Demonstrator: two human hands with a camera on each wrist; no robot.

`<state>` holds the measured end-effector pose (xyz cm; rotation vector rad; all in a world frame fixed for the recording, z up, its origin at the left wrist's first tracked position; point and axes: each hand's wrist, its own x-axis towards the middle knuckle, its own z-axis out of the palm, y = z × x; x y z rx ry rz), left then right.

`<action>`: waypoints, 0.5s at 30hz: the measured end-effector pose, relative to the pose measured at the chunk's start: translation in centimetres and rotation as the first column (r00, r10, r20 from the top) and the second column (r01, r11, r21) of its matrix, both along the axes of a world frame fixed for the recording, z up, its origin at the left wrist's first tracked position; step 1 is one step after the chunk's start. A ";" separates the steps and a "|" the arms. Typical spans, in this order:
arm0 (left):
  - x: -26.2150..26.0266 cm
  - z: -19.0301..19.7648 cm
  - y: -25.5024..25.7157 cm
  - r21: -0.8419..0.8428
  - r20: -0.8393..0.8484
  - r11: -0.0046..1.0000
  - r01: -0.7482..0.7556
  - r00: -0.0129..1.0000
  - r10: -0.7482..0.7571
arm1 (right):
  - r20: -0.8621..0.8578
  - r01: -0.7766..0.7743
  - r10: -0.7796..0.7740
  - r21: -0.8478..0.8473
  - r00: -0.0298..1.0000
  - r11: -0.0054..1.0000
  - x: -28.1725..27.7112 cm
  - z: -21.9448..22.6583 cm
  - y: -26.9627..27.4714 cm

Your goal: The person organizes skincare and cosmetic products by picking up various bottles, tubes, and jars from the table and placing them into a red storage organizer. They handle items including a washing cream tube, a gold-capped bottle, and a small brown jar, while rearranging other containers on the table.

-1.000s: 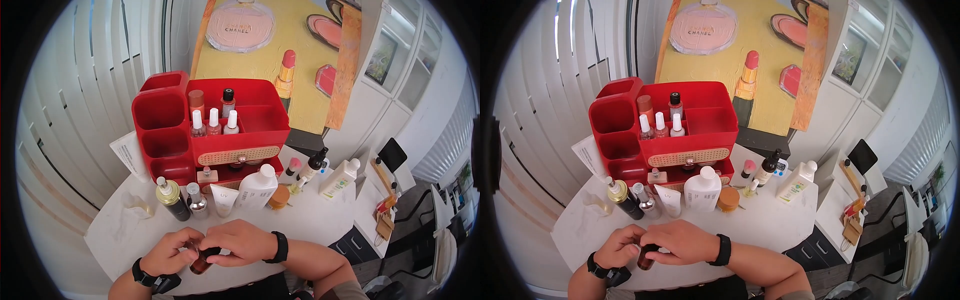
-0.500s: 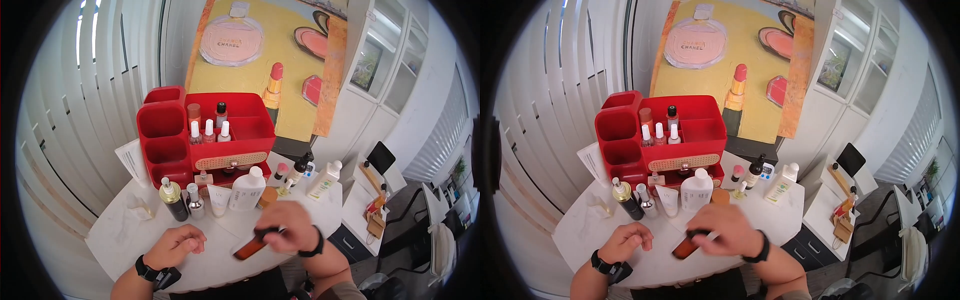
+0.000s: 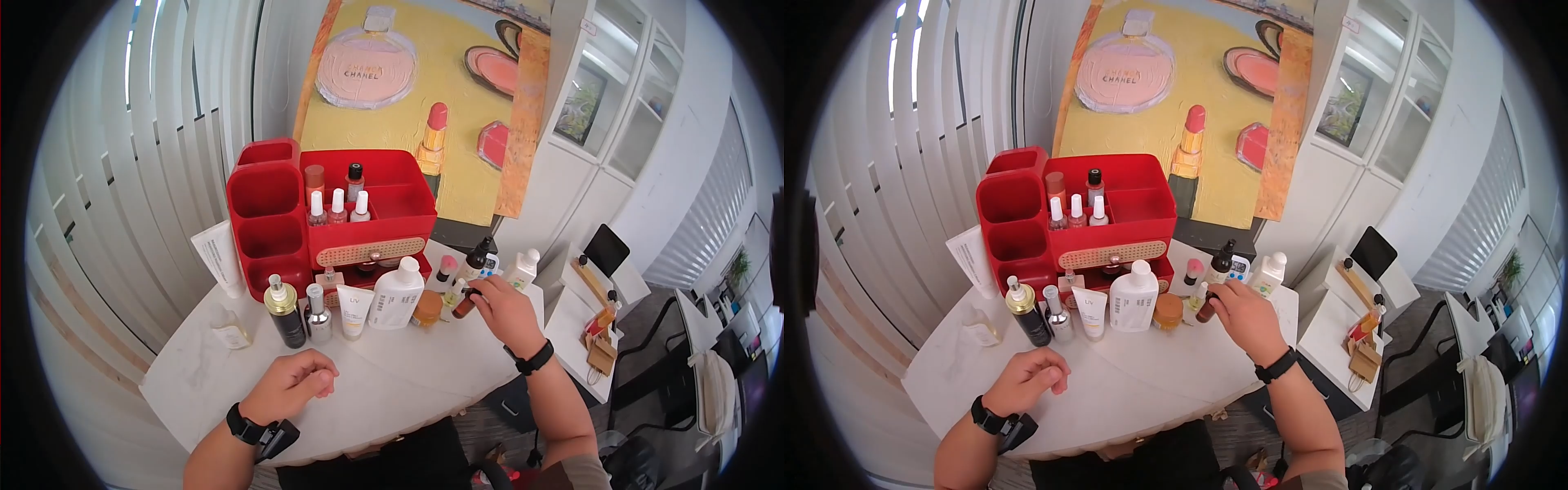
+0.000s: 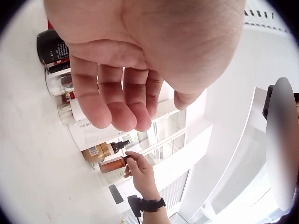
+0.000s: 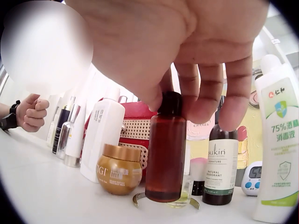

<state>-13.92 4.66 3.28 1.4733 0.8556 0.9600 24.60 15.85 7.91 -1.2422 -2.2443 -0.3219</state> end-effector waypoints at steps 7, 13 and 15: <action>0.0 -0.4 -0.1 -0.013 0.013 1.000 -0.005 1.000 0.006 | 0.029 0.011 -0.009 -0.078 1.000 0.997 -1.8 -0.4 0.9; -0.1 -0.2 0.1 -0.033 0.012 0.999 -0.018 1.000 0.018 | -0.009 -0.040 0.039 -0.076 0.999 0.996 -2.2 -0.9 2.0; -0.2 -0.2 0.1 -0.011 0.011 1.000 -0.003 1.000 0.003 | 0.017 -0.012 0.013 -0.080 1.000 0.997 -2.3 -1.0 2.2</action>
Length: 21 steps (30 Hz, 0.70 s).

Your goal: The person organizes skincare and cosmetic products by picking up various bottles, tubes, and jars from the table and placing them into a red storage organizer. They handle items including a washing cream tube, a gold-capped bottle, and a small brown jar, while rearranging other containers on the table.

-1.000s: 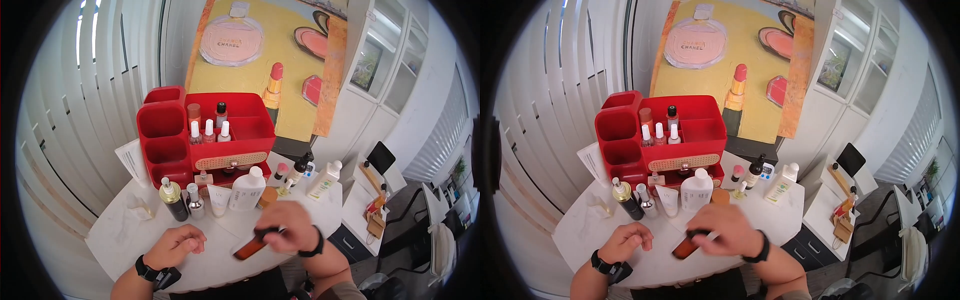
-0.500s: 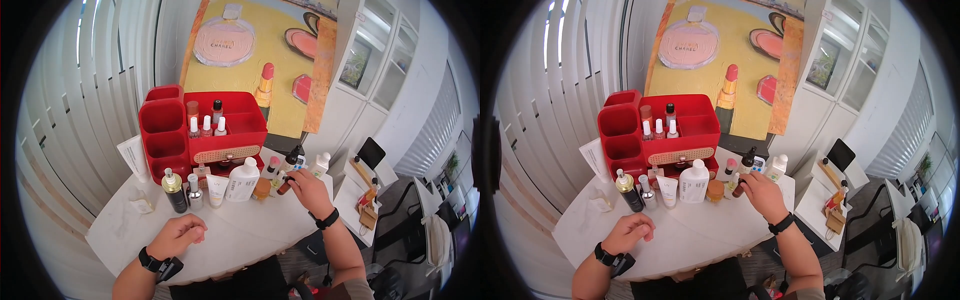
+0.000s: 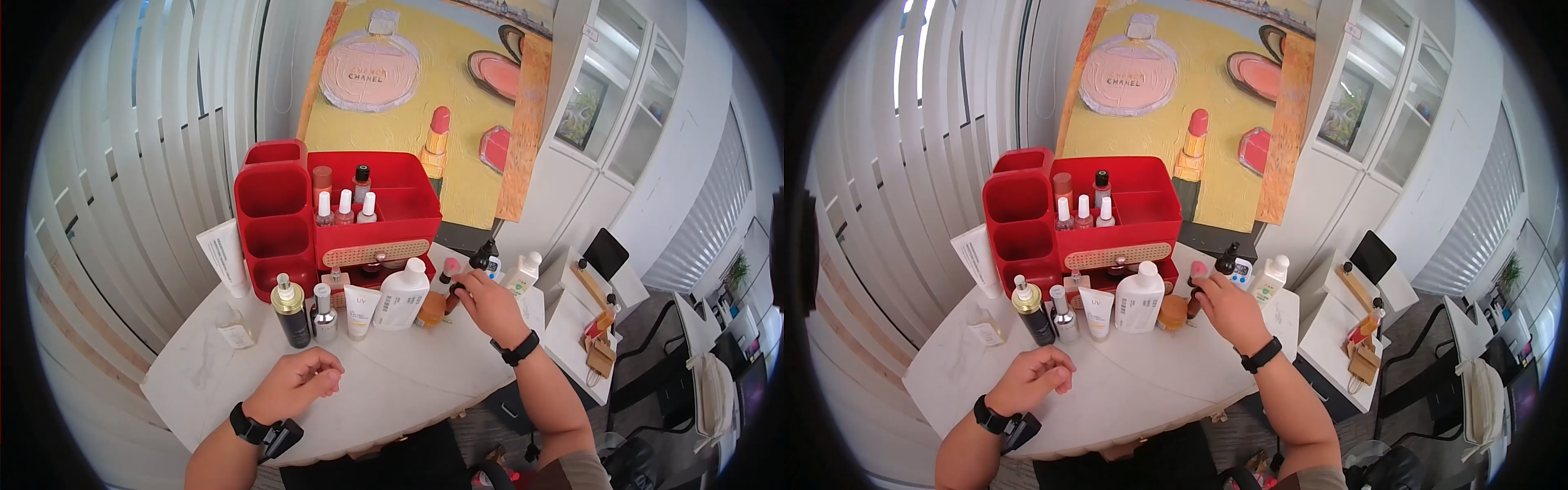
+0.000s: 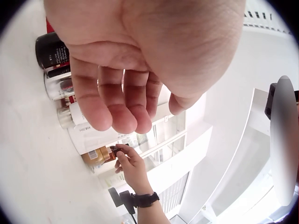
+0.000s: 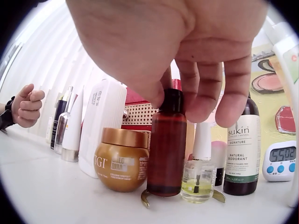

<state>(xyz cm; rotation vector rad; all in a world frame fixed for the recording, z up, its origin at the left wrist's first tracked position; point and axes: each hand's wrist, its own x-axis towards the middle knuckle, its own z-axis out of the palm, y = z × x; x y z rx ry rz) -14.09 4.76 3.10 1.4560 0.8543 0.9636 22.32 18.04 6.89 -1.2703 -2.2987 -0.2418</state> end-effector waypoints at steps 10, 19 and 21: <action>0.0 0.0 0.0 -0.018 0.001 1.000 -0.007 1.000 0.007 | -0.177 0.067 -0.075 -0.046 0.981 0.997 0.4 0.6 -0.1; 0.2 0.2 -0.2 -0.020 -0.021 1.000 0.001 1.000 -0.002 | -0.244 0.061 -0.069 -0.039 0.967 0.997 1.7 -1.8 0.4; 0.1 0.3 -0.2 -0.030 -0.034 0.999 -0.014 0.999 0.013 | -0.375 0.008 -0.018 -0.029 0.927 1.000 1.6 -1.4 0.1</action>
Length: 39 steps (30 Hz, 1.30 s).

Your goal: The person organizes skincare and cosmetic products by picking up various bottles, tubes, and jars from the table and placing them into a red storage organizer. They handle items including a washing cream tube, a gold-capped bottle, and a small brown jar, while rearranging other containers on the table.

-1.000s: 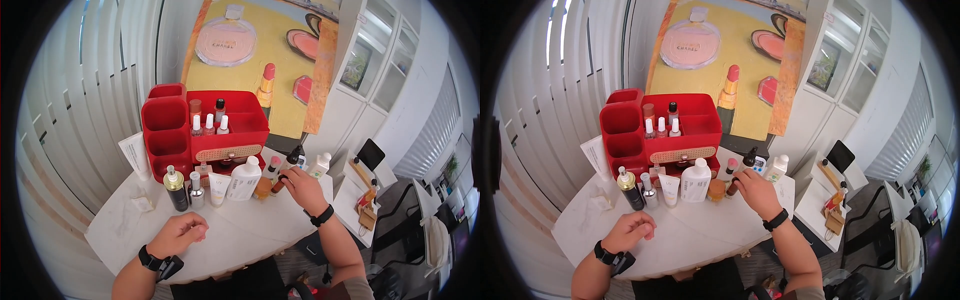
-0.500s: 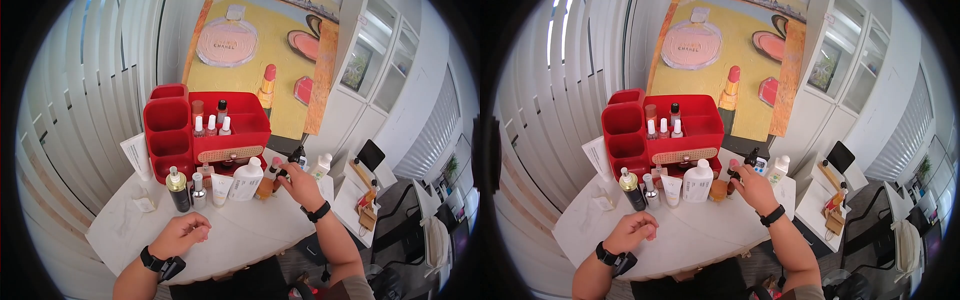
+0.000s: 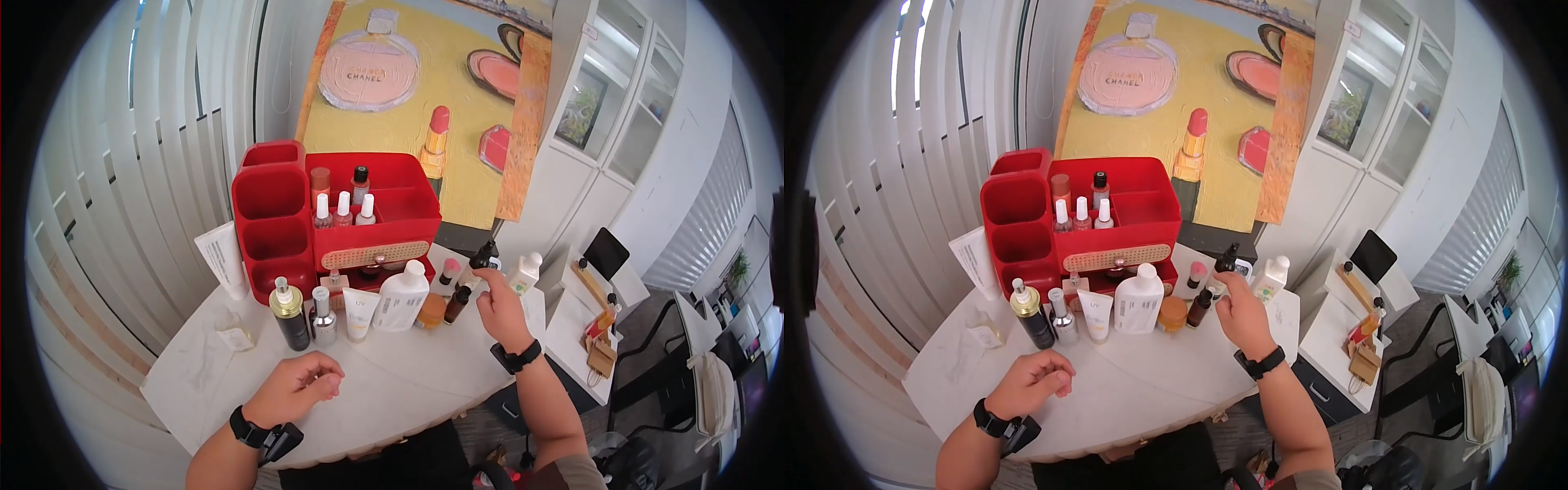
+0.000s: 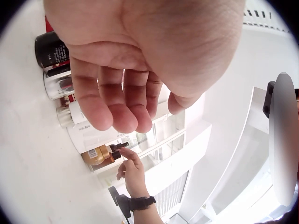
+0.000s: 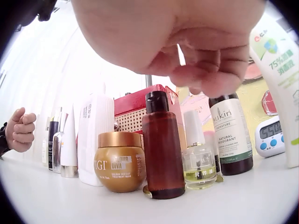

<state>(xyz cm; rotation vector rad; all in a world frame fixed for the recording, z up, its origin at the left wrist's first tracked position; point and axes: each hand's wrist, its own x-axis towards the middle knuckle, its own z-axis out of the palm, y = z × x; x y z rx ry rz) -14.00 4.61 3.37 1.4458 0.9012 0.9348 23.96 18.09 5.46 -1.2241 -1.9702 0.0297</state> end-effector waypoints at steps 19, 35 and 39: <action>-0.1 -0.1 -0.2 0.032 -0.010 0.999 0.016 1.000 -0.016 | 0.059 -0.078 0.091 -0.191 0.994 0.978 1.1 1.0 -1.6; -0.1 -0.5 -0.1 0.014 0.022 1.000 0.013 1.000 -0.014 | 0.164 0.154 -0.154 0.011 0.974 0.988 2.9 -0.2 0.2; -0.1 0.0 -0.2 0.025 0.008 1.000 0.016 1.000 -0.016 | 0.146 0.179 -0.173 -0.030 0.974 0.983 2.6 -0.1 0.3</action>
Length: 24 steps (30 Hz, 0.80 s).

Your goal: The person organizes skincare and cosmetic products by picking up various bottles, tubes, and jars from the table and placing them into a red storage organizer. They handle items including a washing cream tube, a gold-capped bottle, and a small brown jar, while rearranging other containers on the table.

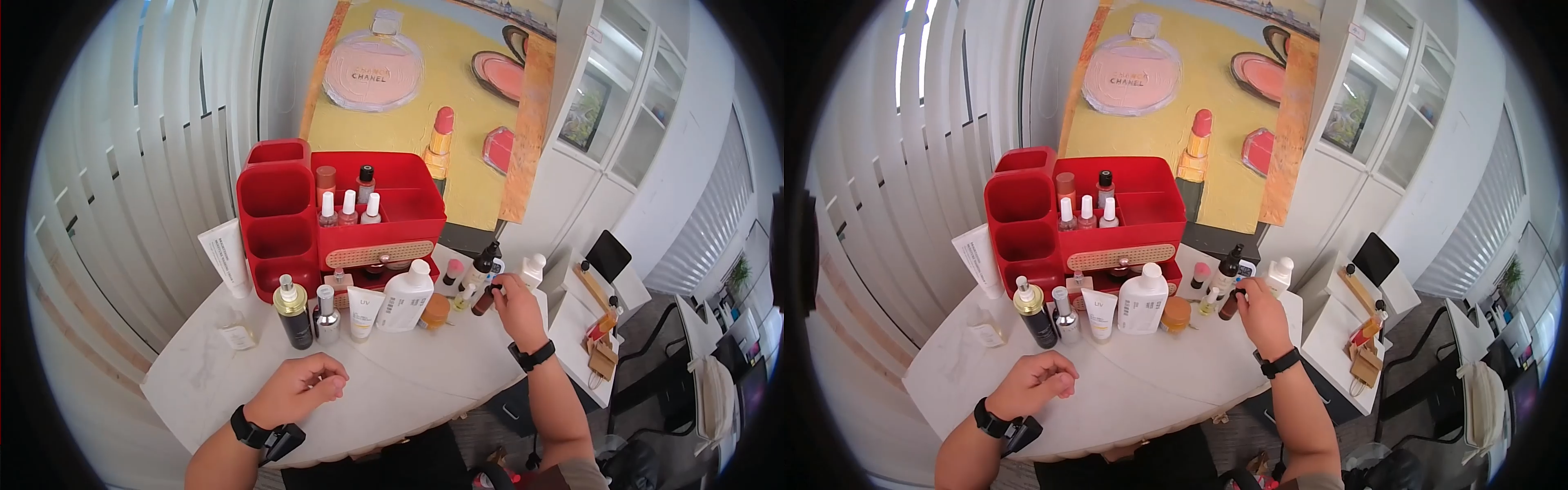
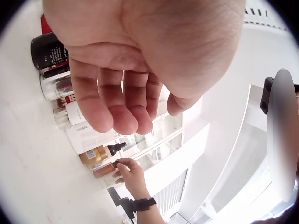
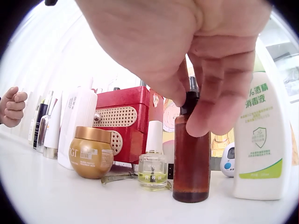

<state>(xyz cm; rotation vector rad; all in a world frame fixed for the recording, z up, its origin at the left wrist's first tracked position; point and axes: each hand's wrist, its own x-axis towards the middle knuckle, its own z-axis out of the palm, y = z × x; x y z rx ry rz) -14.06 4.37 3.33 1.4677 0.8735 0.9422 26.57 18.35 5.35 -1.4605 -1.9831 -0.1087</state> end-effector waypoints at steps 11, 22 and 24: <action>0.2 0.0 0.0 -0.005 0.012 1.000 0.004 1.000 -0.004 | 0.026 0.001 -0.002 0.035 1.000 0.999 -0.3 1.5 -0.9; -0.1 -0.8 0.5 -0.011 0.038 0.999 0.035 0.999 -0.034 | -0.135 -0.305 0.304 0.013 0.943 0.952 -7.3 4.2 -3.6; -0.1 -0.7 0.3 -0.017 0.032 0.999 0.033 0.999 -0.032 | -0.110 -0.272 0.263 -0.079 0.959 0.959 -8.5 4.2 -3.2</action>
